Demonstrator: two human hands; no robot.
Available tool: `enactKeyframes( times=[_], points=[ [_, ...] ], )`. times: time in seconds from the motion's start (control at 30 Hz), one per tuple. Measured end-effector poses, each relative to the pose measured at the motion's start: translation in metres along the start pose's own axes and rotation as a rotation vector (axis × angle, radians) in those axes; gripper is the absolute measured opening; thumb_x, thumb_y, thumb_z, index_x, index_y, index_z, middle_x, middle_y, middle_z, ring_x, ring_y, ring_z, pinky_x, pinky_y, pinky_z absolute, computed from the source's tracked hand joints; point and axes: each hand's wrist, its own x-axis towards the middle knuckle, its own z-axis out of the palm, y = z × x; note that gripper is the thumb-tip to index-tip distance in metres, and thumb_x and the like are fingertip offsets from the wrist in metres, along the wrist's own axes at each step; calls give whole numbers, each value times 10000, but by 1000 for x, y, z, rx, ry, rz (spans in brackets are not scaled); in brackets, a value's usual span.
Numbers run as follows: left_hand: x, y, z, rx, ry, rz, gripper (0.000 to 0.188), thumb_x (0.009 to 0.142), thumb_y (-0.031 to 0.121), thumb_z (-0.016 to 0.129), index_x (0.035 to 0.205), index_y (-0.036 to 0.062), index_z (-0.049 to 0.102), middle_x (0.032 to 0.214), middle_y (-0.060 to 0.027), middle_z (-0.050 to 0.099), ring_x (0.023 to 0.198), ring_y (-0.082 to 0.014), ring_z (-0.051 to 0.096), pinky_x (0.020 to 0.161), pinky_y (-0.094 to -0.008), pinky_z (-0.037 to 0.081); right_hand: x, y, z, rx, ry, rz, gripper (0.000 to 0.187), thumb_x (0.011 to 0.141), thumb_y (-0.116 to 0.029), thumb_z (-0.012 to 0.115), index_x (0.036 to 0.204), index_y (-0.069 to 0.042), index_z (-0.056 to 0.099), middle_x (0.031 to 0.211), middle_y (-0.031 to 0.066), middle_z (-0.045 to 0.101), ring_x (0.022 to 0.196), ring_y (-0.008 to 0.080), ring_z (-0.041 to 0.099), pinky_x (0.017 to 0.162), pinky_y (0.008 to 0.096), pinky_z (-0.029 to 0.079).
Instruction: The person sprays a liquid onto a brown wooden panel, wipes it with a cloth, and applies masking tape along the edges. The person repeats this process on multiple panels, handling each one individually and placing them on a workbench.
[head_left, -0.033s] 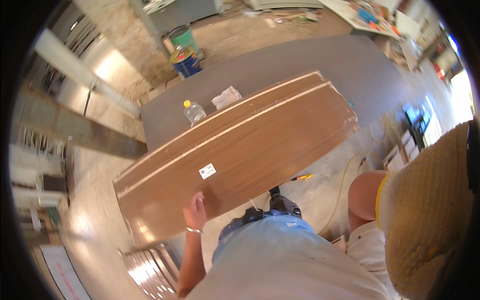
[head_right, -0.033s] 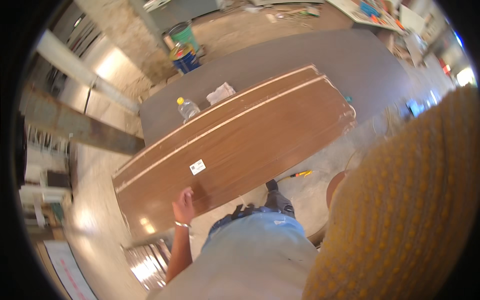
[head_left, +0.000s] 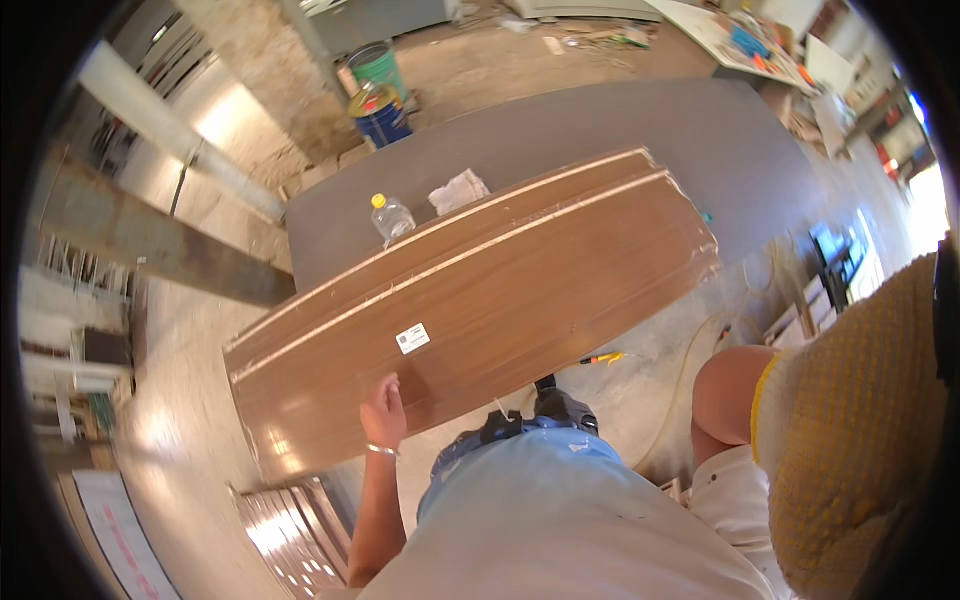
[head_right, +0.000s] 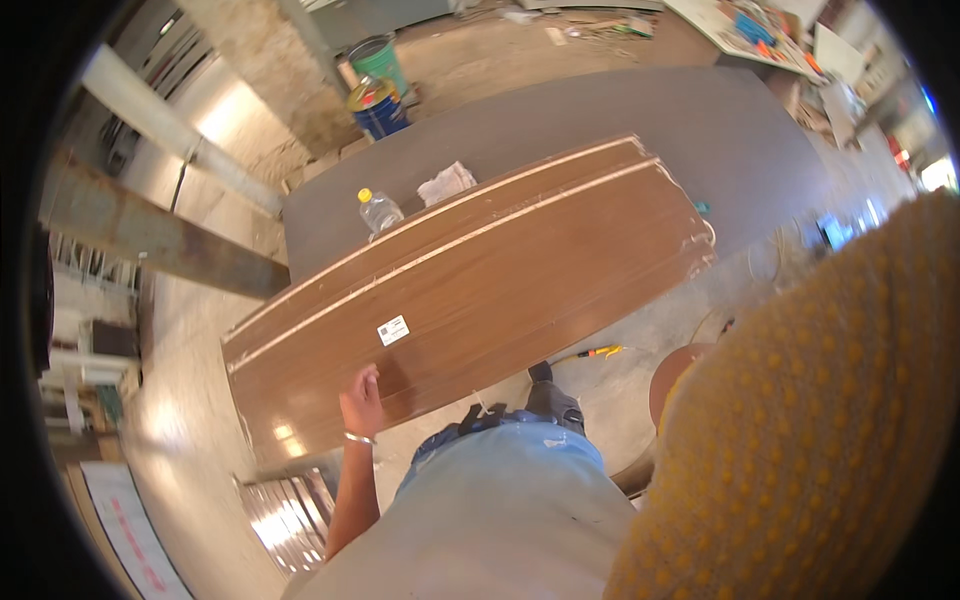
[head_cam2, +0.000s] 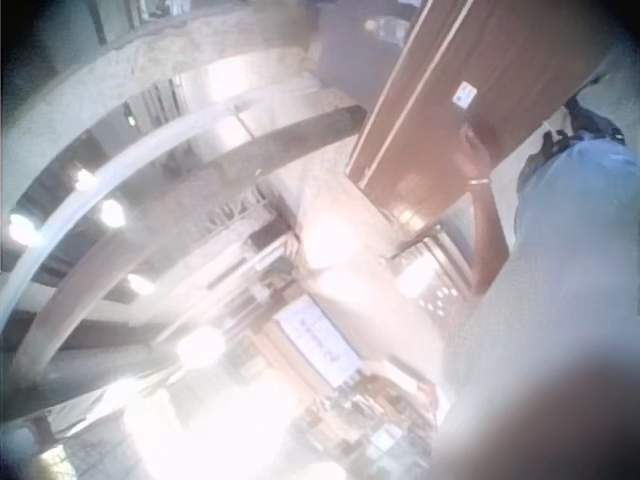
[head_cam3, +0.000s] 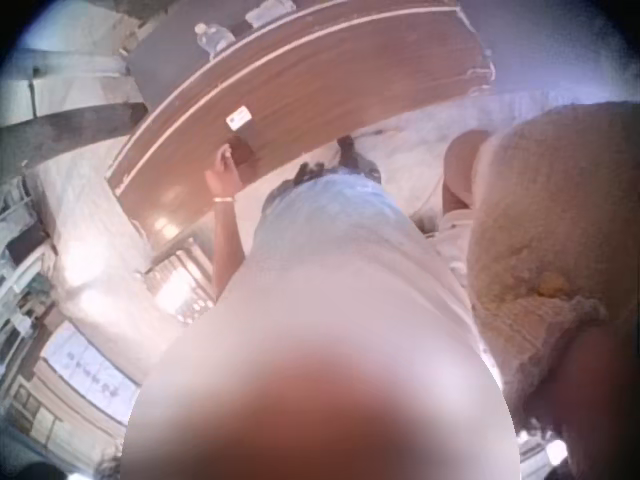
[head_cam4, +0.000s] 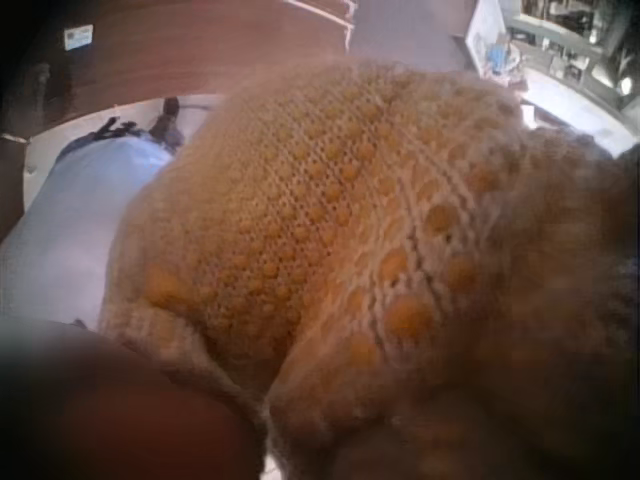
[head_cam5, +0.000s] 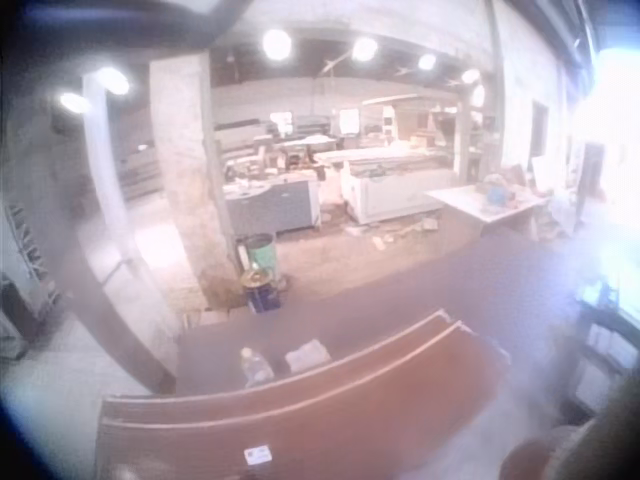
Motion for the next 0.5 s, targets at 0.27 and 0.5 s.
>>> enactKeyframes(
  times=[0.27,0.5],
  points=[
    [33,5,10,373,149,-145,279,891,14,673,1164,48,717,1168,-160,719,1095,-411,632,993,-508,518,-57,105,38,196,151,177,527,902,23,666,1423,-27,607,1370,102,652,1235,249,650,1032,388,531],
    [-31,-54,-47,552,184,-499,425,859,35,673,1282,68,700,1379,-132,658,1249,-398,597,1060,-528,484,-102,141,99,309,243,385,500,900,63,674,1388,-46,646,1332,73,675,1197,227,667,1005,370,550]
  ],
)
